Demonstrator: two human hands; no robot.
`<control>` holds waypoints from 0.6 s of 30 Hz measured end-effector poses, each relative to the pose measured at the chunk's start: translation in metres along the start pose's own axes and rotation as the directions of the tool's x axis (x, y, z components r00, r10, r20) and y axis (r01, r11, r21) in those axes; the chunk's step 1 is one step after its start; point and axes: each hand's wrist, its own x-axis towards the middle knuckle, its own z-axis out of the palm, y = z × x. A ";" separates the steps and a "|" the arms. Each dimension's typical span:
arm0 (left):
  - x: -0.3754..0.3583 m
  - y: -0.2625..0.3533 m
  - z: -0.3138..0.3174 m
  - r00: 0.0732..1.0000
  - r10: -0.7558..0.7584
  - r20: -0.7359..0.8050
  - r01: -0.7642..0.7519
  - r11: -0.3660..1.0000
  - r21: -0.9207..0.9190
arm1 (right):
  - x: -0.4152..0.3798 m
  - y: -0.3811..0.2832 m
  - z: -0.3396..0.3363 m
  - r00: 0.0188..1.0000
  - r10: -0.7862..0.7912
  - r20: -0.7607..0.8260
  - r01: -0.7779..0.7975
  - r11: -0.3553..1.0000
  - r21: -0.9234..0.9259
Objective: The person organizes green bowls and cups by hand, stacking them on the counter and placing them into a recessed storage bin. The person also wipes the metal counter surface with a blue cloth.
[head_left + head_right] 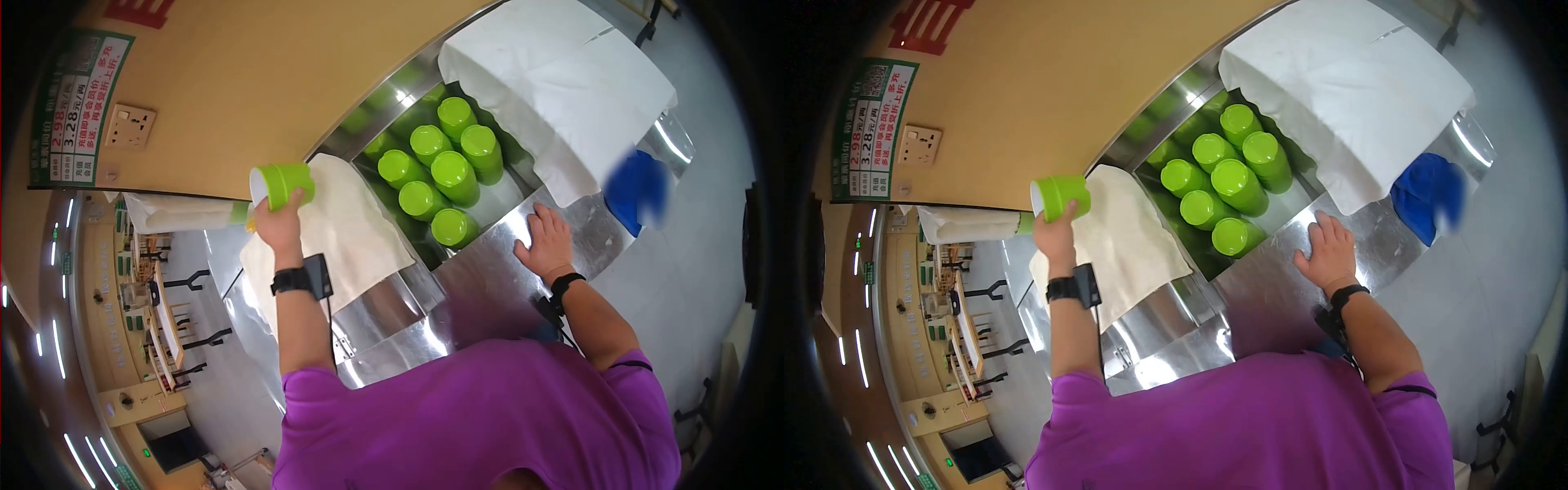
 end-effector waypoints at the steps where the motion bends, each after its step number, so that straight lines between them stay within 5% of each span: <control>1: -0.010 0.010 0.001 0.999 0.017 0.028 -0.008 0.958 -0.285 | 0.001 -0.001 -0.001 1.000 0.001 0.001 -0.001 1.000 0.005; 2: -0.021 0.022 0.000 0.998 0.041 0.048 -0.008 0.837 -0.546 | 0.000 -0.001 -0.002 1.000 0.003 0.005 -0.003 1.000 0.010; 5: -0.075 0.061 0.009 0.936 0.039 0.351 0.264 0.582 -0.769 | -0.001 0.001 0.000 1.000 0.000 -0.007 0.000 1.000 0.011; 9: -0.179 0.089 0.066 0.675 0.191 0.712 0.687 0.189 -0.702 | -0.004 0.004 0.000 0.999 0.034 0.014 -0.035 0.998 0.049; 10: -0.205 0.095 0.079 0.607 0.199 0.769 0.763 0.126 -0.634 | -0.005 0.013 0.005 0.994 0.079 0.071 -0.092 0.976 0.200; 12: -0.240 0.100 0.099 0.473 0.264 0.841 0.831 0.185 -0.525 | 0.000 0.043 0.025 0.974 0.121 0.193 -0.202 0.853 0.481; 13: -0.248 0.103 0.104 0.412 0.272 0.870 0.870 0.168 -0.464 | 0.003 0.038 0.017 0.837 0.255 0.484 -0.513 0.057 0.856; 16: -0.271 0.099 0.110 0.229 0.249 0.941 0.954 0.135 -0.267 | 0.001 -0.001 -0.082 0.784 0.081 0.615 -0.458 -0.593 0.662; 17: -0.276 0.094 0.114 0.184 0.226 0.957 0.966 0.136 -0.218 | -0.008 -0.010 -0.093 0.861 -0.147 0.488 -0.460 -0.633 0.623; 18: -0.279 0.090 0.118 0.138 0.203 0.969 0.976 0.136 -0.167 | -0.015 -0.014 -0.095 0.861 -0.147 0.488 -0.471 -0.594 0.653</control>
